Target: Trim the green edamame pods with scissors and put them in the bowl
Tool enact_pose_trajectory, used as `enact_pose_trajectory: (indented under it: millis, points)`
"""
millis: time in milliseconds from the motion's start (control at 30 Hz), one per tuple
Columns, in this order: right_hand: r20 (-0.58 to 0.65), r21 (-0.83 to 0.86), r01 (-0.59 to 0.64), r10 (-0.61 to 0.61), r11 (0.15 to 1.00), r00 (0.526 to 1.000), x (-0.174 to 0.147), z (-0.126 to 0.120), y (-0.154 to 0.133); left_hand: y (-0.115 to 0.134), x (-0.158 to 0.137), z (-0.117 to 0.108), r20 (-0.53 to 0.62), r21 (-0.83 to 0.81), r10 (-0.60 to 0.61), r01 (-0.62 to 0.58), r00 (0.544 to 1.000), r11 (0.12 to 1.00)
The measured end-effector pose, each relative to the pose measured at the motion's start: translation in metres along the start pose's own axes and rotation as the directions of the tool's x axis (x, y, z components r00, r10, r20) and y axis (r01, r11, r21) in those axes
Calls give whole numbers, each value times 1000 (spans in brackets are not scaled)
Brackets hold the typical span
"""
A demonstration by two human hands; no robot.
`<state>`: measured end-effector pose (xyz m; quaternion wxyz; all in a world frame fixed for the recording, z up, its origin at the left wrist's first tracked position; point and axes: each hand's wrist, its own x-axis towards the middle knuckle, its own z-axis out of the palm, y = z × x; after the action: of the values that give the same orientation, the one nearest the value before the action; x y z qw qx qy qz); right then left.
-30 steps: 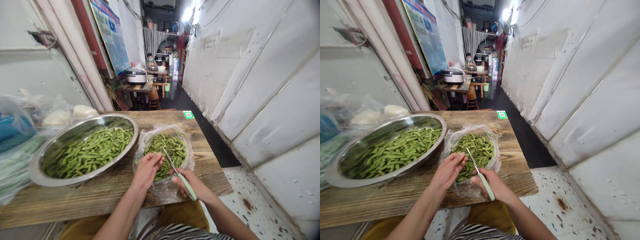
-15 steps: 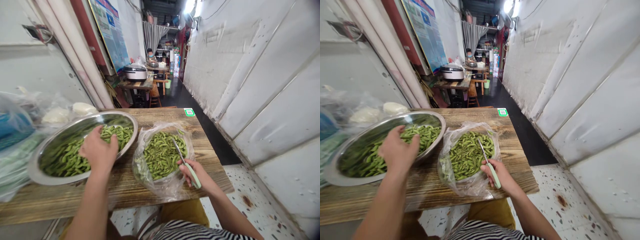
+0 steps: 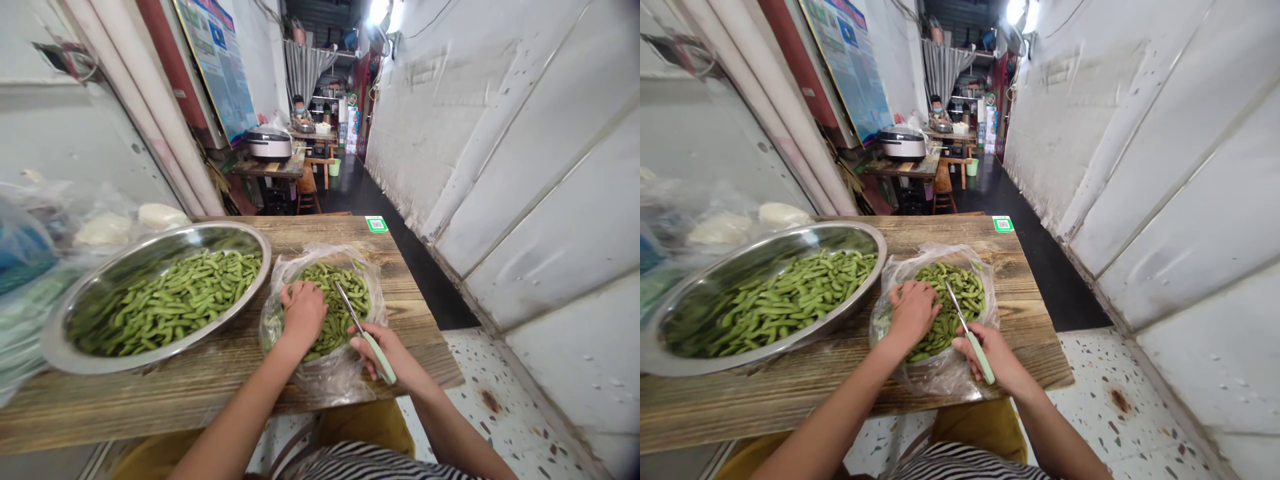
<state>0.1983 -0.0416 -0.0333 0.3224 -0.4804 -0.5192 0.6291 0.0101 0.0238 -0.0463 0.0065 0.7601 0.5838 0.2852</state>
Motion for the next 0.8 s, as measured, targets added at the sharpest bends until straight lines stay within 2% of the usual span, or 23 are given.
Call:
enact_pose_trajectory:
  millis: [100, 200, 267, 367, 500, 667, 800]
  points:
    - [35, 10, -23, 23, 1000, 999, 0, 0, 8, -2, -2, -9, 15, -57, 3, -2, 1000, 998]
    - [66, 21, -51, 49, 999, 997, 1, 0, 16, -2, -5, -16, -23, -115, -15, 12, 1000, 993]
    - [81, -1, -44, 44, 999, 996, 0, 1, 19, -3, -8, -19, -19, -223, -108, 102, 994, 970]
    - [114, -87, 4, 6, 996, 993, -2, 2, 16, -6, -12, -21, 52, -422, -254, 252, 966, 871]
    - [125, -208, 25, 2, 978, 992, -4, 4, 6, -9, -17, -24, 67, -541, -361, 338, 930, 770]
    - [119, -281, 74, -42, 957, 992, -4, 10, -5, -3, -19, -28, 149, -629, -367, 374, 918, 681]
    - [124, -244, 53, -23, 968, 992, -2, 15, -6, 1, -21, -30, 196, -652, -366, 400, 910, 644]
